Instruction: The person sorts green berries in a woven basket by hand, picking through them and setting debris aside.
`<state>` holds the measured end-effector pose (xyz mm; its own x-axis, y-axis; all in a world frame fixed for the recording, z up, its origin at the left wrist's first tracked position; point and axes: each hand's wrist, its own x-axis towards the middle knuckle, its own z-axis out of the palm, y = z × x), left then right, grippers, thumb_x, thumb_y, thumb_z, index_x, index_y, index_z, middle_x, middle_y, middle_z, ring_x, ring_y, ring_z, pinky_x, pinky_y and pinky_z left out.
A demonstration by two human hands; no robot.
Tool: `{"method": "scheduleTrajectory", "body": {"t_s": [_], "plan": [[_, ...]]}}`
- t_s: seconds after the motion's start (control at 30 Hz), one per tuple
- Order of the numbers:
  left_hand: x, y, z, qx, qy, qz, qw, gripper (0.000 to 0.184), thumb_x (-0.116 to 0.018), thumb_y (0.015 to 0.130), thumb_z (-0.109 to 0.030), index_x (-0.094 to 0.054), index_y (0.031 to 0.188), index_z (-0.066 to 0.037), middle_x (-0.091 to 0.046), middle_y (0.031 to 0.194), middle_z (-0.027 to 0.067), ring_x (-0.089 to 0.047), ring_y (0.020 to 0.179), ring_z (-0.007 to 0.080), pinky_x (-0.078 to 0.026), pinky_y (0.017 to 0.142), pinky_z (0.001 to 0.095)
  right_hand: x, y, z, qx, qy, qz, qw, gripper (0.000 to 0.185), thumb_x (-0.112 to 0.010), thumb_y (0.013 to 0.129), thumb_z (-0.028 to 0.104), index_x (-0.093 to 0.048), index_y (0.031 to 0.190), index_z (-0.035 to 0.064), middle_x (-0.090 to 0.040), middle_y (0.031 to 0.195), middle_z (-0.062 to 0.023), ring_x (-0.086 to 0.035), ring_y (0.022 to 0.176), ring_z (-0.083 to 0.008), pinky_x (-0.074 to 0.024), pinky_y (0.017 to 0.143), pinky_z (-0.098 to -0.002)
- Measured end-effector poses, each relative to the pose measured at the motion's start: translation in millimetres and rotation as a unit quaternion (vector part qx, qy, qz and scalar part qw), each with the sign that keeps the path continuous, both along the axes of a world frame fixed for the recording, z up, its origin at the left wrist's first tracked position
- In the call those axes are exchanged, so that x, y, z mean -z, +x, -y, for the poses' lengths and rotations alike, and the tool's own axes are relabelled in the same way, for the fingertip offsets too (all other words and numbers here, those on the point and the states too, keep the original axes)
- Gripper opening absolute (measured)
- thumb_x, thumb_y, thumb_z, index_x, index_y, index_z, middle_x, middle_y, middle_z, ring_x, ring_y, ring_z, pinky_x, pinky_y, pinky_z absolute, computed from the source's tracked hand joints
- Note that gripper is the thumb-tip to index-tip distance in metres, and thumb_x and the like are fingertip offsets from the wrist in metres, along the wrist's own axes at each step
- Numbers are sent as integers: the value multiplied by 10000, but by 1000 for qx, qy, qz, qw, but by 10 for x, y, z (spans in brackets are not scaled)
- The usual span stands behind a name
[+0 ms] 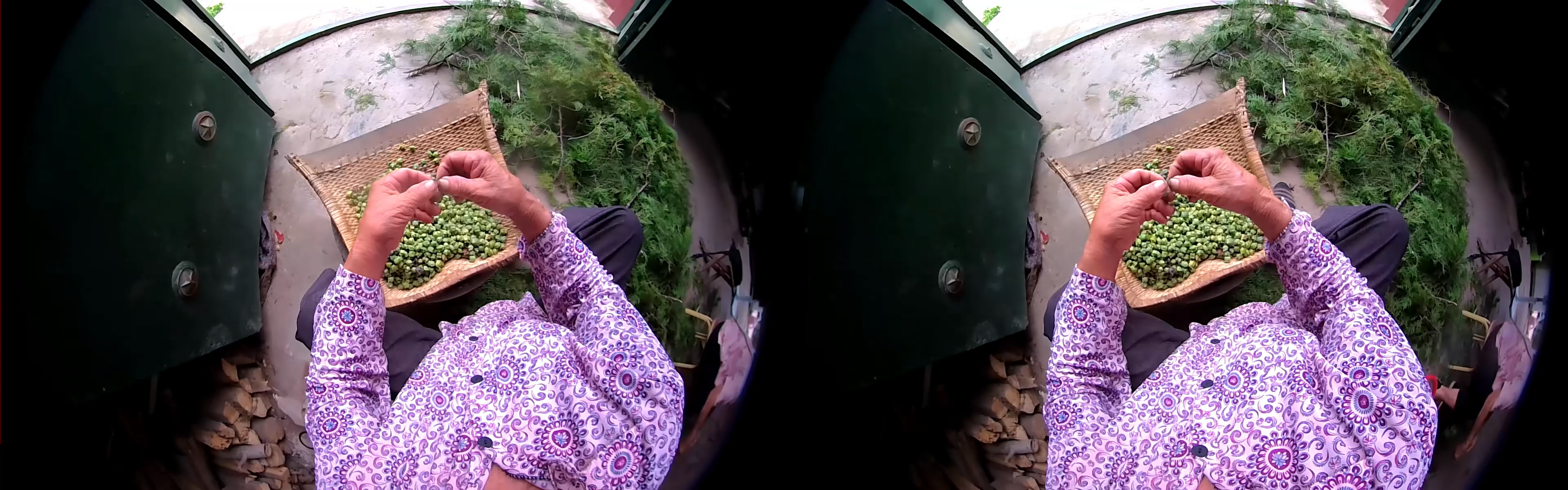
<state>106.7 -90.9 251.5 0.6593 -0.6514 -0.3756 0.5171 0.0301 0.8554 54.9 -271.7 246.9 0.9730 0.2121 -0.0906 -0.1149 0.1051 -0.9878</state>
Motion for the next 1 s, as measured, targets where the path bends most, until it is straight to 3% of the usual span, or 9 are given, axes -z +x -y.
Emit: {"method": "scheduleTrajectory", "body": {"t_s": [0.23, 0.3, 0.37, 0.43, 0.5, 0.63, 0.67, 0.73, 1.0], "plan": [[-9, 3, -47, 44, -10, 16, 999, 62, -614, 743, -31, -571, 787, -20, -575, 675, 24, -566, 588, 96, -462, 521, 205, -31, 43, -9, 32, 87, -58, 994, 124, -558, 856, 160, -523, 879, 43, -555, 730, 6, -525, 633, -44, -438, 549, -169], [48, 9, -86, 92, 35, 113, 989, 61, -616, 738, -38, -586, 786, -17, -572, 687, 7, -544, 618, 74, -444, 553, 207, 4, 223, 85, 22, 29, -69, 997, 105, -567, 845, 117, -534, 894, 30, -585, 763, -31, -566, 666, -75, -475, 568, -193], [18, -35, -95, 102, 65, 108, 987, 97, -619, 742, -61, -608, 823, -10, -566, 704, -16, -515, 641, 53, -426, 575, 201, 3, 542, 319, 123, 228, -8, 966, 105, -586, 828, 93, -545, 900, 29, -607, 803, -74, -592, 683, -114, -504, 586, -215], [24, -49, -119, 163, 152, 176, 959, 155, -619, 756, -88, -617, 889, -8, -565, 720, -28, -497, 633, 43, -416, 566, 190, 174, 890, 819, 311, 454, -47, 834, 157, -602, 820, 115, -537, 932, 27, -615, 817, -95, -604, 697, -141, -516, 603, -226], [-80, -46, -150, 156, 153, 152, 964, 182, -617, 787, -135, -615, 921, -12, -572, 753, -27, -497, 648, 38, -408, 568, 182, 284, 875, 839, 402, 287, -8, 870, 191, -605, 817, 123, -519, 955, 24, -616, 820, -91, -614, 730, -152, -521, 616, -229], [-146, 34, -198, 61, 124, 154, 978, 209, -607, 812, -158, -604, 955, -6, -589, 783, -13, -501, 672, 38, -412, 603, 183, 802, 544, 672, 244, -57, -139, 958, 306, -631, 788, 159, -547, 1006, -39, -605, 898, -130, -617, 773, -175, -533, 642, -259], [-169, 35, -196, 27, 101, 150, 983, 201, -597, 822, -158, -606, 958, -9, -602, 807, 2, -531, 703, 49, -427, 642, 190, 1128, 468, 684, 222, -290, -59, 929, 427, -659, 745, 212, -532, 1050, -58, -603, 939, -162, -608, 822, -240, -515, 732, -328], [-212, 52, -210, 6, 84, 145, 986, 197, -592, 826, -159, -608, 958, -14, -608, 825, 12, -549, 726, 61, -435, 657, 195, 1410, 275, 578, 90, -521, -21, 849, 503, -654, 706, 187, -498, 1149, 9, -561, 1040, -212, -540, 984, -319, -441, 857, -388], [-399, 126, -333, -120, 33, 110, 986, 189, -535, 866, -143, -599, 965, 5, -627, 913, 70, -602, 776, 110, -474, 683, 224, 1745, 424, 433, 29, -573, -77, 815, 697, -703, 672, 170, -379, 1288, 121, -246, 1375, -194, -265, 1251, -374, -290, 1008, -441]]}}
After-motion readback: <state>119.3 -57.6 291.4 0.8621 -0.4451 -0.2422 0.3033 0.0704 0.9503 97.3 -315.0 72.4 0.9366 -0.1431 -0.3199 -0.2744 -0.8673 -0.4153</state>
